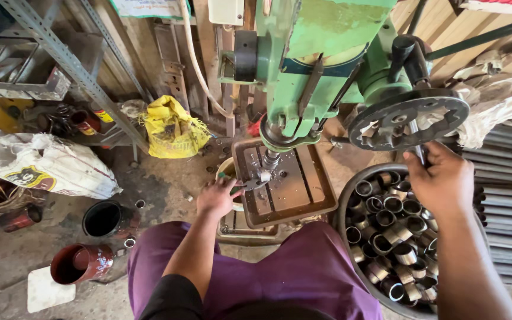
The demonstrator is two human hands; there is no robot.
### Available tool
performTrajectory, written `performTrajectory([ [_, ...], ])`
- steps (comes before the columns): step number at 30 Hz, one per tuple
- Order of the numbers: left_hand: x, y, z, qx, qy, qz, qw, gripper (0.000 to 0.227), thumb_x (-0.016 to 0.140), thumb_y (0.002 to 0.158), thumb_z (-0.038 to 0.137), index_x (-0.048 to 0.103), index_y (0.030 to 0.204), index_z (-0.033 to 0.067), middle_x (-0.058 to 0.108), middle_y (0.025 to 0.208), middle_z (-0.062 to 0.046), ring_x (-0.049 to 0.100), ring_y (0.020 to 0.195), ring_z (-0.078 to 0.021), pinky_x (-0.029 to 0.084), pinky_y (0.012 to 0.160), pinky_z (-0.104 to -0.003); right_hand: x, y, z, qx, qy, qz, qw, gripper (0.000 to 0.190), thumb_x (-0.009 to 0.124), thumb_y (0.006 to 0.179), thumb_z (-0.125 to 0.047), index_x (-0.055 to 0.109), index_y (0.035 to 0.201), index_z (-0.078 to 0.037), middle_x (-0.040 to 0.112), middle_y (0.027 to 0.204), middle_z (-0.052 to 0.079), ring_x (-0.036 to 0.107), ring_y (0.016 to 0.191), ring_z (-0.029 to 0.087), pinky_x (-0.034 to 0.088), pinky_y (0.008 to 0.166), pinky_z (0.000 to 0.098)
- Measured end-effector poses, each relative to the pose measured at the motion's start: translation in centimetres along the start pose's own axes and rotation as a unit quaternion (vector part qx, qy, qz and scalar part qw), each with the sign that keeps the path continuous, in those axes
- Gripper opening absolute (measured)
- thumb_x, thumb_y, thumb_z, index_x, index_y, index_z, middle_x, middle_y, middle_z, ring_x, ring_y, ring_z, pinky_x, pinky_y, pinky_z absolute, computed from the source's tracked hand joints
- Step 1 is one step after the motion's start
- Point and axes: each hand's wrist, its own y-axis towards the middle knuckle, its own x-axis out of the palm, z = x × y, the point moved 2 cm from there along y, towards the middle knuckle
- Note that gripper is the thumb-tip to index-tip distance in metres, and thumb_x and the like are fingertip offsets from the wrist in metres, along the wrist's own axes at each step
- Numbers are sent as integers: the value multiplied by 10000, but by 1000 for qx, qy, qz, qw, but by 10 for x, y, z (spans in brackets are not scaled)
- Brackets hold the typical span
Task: The person operates a drill press to drill holes into small metal cylindrical parts. They pick up a part from a large metal basin, position it under the drill bit, lower the drill to process the part, and then place the finished piece back into the basin.
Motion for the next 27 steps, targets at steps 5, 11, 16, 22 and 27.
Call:
performTrajectory([
  [5, -13, -4, 3, -31, -11, -57, 998, 488, 401, 1014, 609, 527, 1364, 292, 591, 1270, -71, 694, 945, -229, 610, 677, -362, 8, -2, 10, -55, 4, 43, 998, 220, 780, 987, -192, 739, 1145, -44, 698, 763, 89, 567, 513, 142, 439, 533, 307],
  [11, -21, -2, -2, -46, -41, -116, 991, 415, 327, 1048, 525, 523, 1365, 342, 582, 1283, -64, 709, 942, -209, 623, 672, -339, 50, 8, 51, -89, 39, 55, 994, 159, 744, 1033, -185, 718, 1049, -29, 731, 868, 91, 636, 650, 135, 490, 629, 280],
  [16, -8, 1, 4, -10, -8, -34, 999, 499, 374, 1015, 610, 519, 1367, 289, 619, 1222, -105, 664, 1054, -258, 585, 811, -402, 71, 21, 52, -39, 99, 25, 994, 182, 720, 1030, -185, 709, 1014, -5, 730, 862, 117, 671, 696, 168, 524, 645, 315],
  [22, -3, -3, 5, -6, -9, -18, 1000, 512, 422, 1024, 603, 550, 1349, 228, 630, 1228, -124, 678, 1071, -280, 581, 848, -427, -25, -19, 40, 32, 590, 58, 805, 778, 325, 1098, -630, 577, 1441, 21, 749, 1024, 125, 747, 895, 219, 603, 759, 339],
  [27, 18, 0, 1, 0, -25, 32, 999, 452, 427, 1008, 599, 579, 1275, 268, 639, 1229, -88, 668, 1084, -271, 573, 815, -429, 0, -37, 57, -72, 423, 183, 884, 927, 320, 1092, -719, 301, 1679, -1, 606, 1066, 196, 646, 948, 268, 453, 762, 363],
])
